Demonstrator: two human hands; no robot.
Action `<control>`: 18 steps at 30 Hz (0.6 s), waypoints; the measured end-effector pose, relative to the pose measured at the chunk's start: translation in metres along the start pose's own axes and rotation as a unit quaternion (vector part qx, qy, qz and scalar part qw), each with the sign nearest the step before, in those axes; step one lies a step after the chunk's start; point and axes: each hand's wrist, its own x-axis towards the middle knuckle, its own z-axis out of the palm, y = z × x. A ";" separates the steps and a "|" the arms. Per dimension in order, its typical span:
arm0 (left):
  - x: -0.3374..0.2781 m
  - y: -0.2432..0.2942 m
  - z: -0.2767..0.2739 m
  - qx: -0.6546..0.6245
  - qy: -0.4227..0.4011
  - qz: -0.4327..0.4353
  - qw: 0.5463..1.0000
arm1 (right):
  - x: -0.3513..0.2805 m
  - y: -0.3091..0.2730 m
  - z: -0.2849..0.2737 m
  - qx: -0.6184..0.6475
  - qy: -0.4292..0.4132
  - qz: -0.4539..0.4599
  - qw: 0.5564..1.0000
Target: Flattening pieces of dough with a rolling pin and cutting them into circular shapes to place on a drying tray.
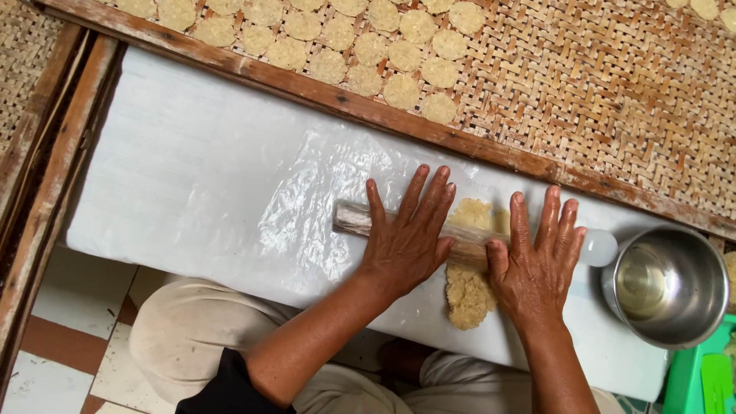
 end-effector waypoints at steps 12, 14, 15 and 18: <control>0.009 -0.016 -0.002 0.069 -0.033 0.102 0.992 | 0.011 0.014 -0.051 0.018 -0.101 -0.125 0.987; 0.034 -0.019 -0.027 0.020 -0.015 0.116 0.993 | 0.026 0.003 -0.084 0.013 -0.130 -0.112 0.985; 0.043 -0.017 -0.046 0.018 0.037 0.132 0.990 | 0.029 -0.005 -0.106 0.007 -0.072 -0.104 0.992; 0.055 -0.012 -0.063 0.004 0.094 0.158 0.983 | 0.028 -0.003 -0.122 0.017 -0.029 -0.087 0.996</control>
